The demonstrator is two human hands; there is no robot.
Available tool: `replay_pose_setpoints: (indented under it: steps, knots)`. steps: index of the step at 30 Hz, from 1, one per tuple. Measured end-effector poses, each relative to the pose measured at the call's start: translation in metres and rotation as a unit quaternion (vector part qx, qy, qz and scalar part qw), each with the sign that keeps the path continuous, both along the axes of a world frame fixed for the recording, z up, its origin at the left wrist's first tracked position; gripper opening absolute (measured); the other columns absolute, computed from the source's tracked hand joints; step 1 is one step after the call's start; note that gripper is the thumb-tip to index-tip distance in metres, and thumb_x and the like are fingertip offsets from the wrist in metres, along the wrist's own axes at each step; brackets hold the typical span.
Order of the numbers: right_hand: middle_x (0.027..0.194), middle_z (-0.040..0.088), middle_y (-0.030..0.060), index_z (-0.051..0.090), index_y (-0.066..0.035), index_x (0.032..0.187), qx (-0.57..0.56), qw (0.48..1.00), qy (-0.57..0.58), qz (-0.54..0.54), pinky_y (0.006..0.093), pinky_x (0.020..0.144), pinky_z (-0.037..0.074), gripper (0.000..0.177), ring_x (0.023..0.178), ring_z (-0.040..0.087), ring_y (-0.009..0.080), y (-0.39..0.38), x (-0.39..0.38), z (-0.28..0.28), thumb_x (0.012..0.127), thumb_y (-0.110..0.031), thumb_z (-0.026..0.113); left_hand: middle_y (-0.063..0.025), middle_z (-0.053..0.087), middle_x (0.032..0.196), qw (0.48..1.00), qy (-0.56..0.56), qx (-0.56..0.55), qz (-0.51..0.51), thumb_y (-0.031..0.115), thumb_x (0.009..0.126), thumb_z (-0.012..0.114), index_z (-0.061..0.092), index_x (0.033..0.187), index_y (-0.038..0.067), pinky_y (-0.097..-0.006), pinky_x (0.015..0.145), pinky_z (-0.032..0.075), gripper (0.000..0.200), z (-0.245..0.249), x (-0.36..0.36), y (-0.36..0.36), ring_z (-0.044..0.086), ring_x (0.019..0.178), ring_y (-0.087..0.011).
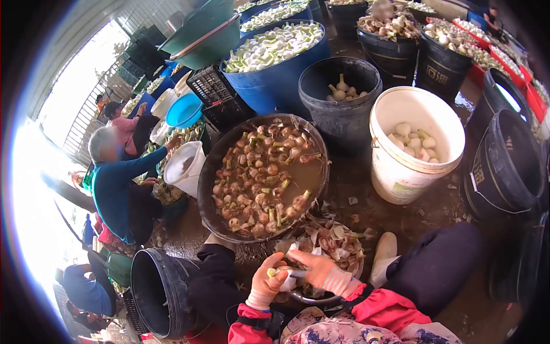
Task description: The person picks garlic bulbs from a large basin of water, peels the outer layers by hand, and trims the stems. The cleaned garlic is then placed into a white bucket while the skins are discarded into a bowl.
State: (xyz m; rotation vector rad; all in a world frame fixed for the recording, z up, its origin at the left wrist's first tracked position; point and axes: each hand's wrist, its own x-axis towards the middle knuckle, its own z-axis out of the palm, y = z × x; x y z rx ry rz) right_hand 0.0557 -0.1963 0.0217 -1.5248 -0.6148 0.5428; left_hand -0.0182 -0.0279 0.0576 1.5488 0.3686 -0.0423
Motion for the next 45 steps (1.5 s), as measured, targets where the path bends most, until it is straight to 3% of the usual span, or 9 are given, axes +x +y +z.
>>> replay_pose_setpoints:
  steps: [11, 14, 25, 28, 32, 33, 36, 41, 45]
  knots:
    - [0.118, 0.060, 0.0184, 0.051, -0.007, 0.129, -0.068, 0.989, -0.014, -0.130, 0.0307, 0.090, 0.045, 0.046, 0.107, 0.059, 0.0301, 0.010, -0.009, -0.021, 0.083, 0.000, 0.052, -0.0045, 0.062, 0.085, 0.957, 0.009, 0.288, 0.022, 0.058, 0.065, 0.077, 0.058, 0.096, -0.001, -0.0255, 0.066, 0.049, 0.070, -0.015, 0.016, -0.017, 0.061, 0.073, -0.0167]
    - [0.126, 0.056, 0.0122, 0.051, 0.000, 0.128, 0.076, 0.968, 0.216, -0.101, 0.0270, 0.099, 0.040, 0.050, 0.114, 0.054, 0.0203, -0.007, 0.007, 0.010, 0.079, 0.010, 0.042, -0.0119, 0.065, 0.094, 0.987, -0.008, -0.141, 0.072, 0.048, 0.070, 0.078, 0.060, 0.100, -0.001, -0.0339, 0.073, 0.054, 0.060, 0.006, 0.017, -0.015, 0.064, 0.082, -0.0209]
    - [0.112, 0.059, 0.0090, 0.054, 0.000, 0.122, 0.380, 0.811, 0.432, -0.106, 0.0262, 0.081, 0.050, 0.033, 0.097, 0.061, 0.0174, -0.019, 0.024, 0.020, 0.089, 0.002, 0.055, -0.0095, 0.066, 0.099, 0.916, 0.053, -0.346, 0.194, 0.037, 0.090, 0.058, 0.060, 0.103, 0.004, -0.0426, 0.087, 0.049, 0.035, -0.027, 0.017, 0.010, 0.061, 0.097, -0.0277]
    - [0.107, 0.061, 0.0096, 0.054, 0.002, 0.121, 0.453, 0.791, 0.400, -0.098, 0.0304, 0.083, 0.051, 0.032, 0.098, 0.061, 0.0213, -0.036, 0.032, 0.034, 0.089, 0.004, 0.054, -0.0066, 0.066, 0.102, 0.842, 0.072, -0.432, 0.315, 0.039, 0.090, 0.052, 0.063, 0.107, 0.015, -0.0366, 0.067, 0.053, 0.032, -0.031, 0.020, 0.016, 0.061, 0.097, -0.0262]
    - [0.110, 0.062, 0.0105, 0.060, 0.003, 0.114, 0.297, 0.875, 0.381, -0.043, 0.0279, 0.087, 0.048, 0.028, 0.099, 0.061, 0.0189, -0.036, 0.027, 0.014, 0.087, 0.005, 0.052, -0.0063, 0.067, 0.101, 0.839, 0.082, -0.425, 0.329, 0.033, 0.092, 0.040, 0.063, 0.106, 0.013, -0.0315, 0.054, 0.051, 0.033, -0.043, 0.011, 0.036, 0.063, 0.089, -0.0265]
    - [0.112, 0.063, 0.0088, 0.064, 0.000, 0.110, 0.113, 0.973, 0.200, 0.021, 0.0250, 0.088, 0.046, 0.028, 0.100, 0.060, 0.0146, -0.035, 0.032, 0.011, 0.083, 0.004, 0.055, -0.0063, 0.067, 0.101, 0.839, 0.083, -0.425, 0.329, 0.033, 0.092, 0.040, 0.063, 0.106, 0.013, -0.0315, 0.054, 0.051, 0.033, -0.045, 0.009, 0.037, 0.063, 0.089, -0.0265]
    - [0.112, 0.064, 0.0079, 0.065, -0.003, 0.110, 0.010, 0.999, -0.036, -0.021, 0.0246, 0.085, 0.046, 0.041, 0.102, 0.058, 0.0128, -0.018, 0.018, -0.012, 0.074, 0.010, 0.051, -0.0023, 0.067, 0.097, 0.847, 0.097, -0.411, 0.323, 0.043, 0.089, 0.053, 0.063, 0.102, 0.014, -0.0382, 0.062, 0.050, 0.033, -0.064, 0.002, 0.043, 0.063, 0.087, -0.0241]
    - [0.097, 0.066, 0.0084, 0.066, -0.007, 0.106, 0.063, 0.990, 0.074, -0.103, 0.0286, 0.065, 0.046, 0.030, 0.073, 0.060, 0.0147, 0.002, 0.013, -0.010, 0.078, 0.000, 0.059, -0.0094, 0.064, 0.105, 0.884, 0.109, -0.371, 0.263, 0.034, 0.094, 0.051, 0.059, 0.109, 0.007, -0.0450, 0.088, 0.047, 0.032, -0.060, 0.002, 0.009, 0.060, 0.099, -0.0277]
    - [0.087, 0.067, 0.0047, 0.067, -0.006, 0.095, 0.015, 0.983, 0.176, 0.040, 0.0258, 0.070, 0.047, 0.017, 0.077, 0.059, 0.0106, -0.008, 0.017, 0.005, 0.080, -0.002, 0.060, -0.0060, 0.065, 0.099, 0.853, 0.080, -0.385, 0.342, 0.040, 0.094, 0.049, 0.060, 0.104, 0.010, -0.0386, 0.071, 0.050, 0.034, -0.059, 0.015, 0.005, 0.061, 0.091, -0.0238]
